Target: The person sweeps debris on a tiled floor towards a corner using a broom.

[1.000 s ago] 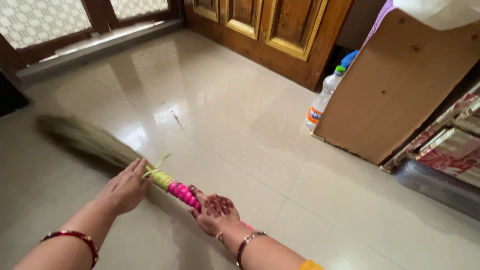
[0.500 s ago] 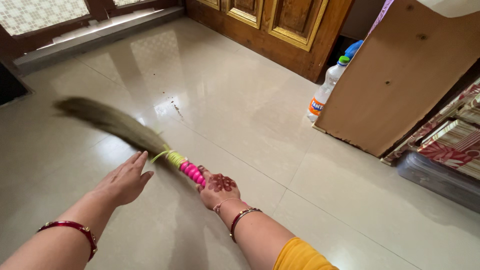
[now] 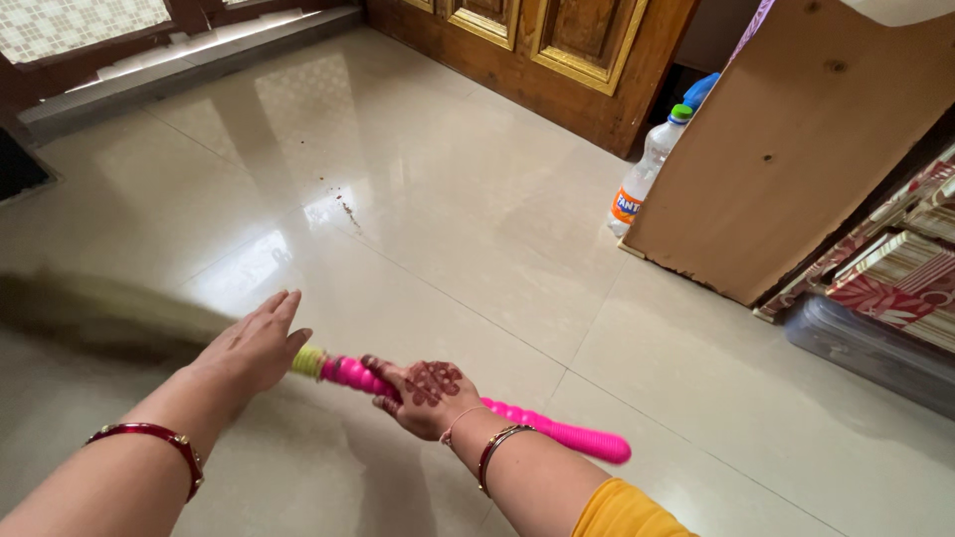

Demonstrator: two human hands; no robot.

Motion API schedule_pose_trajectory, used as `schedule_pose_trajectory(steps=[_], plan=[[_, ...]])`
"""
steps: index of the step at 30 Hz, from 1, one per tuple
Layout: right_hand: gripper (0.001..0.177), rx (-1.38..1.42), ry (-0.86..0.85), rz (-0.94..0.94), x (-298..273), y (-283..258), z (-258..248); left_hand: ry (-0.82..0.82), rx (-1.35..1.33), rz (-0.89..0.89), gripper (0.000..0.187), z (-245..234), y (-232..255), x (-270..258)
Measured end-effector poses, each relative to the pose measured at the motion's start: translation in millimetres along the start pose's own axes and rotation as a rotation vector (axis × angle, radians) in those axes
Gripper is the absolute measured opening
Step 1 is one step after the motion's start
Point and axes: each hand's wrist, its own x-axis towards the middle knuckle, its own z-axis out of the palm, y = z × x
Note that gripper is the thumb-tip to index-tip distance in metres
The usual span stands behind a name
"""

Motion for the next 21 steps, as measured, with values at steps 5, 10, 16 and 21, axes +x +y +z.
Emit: schedule_pose_trajectory(steps=[5, 10, 16, 21], plan=[[0.059, -0.021, -0.059, 0.036, 3.1, 1.3, 9.8, -0.011, 0.027, 0.032, 0.069, 4.2, 3.3, -0.3], [0.058, 0.087, 0.013, 0.18, 17.1, 14.3, 13.6, -0.011, 0.019, 0.06, 0.069, 9.5, 1.7, -0.8], [0.061, 0.163, 0.05, 0.327, 27.4, 32.7, -4.8, -0.012, 0.038, 0.063, 0.07, 14.9, 3.7, 4.1], [0.064, 0.196, 0.072, 0.291, 15.5, 45.0, -16.0, 0.006, 0.044, 0.096, 0.071, 21.0, 11.2, 15.2]])
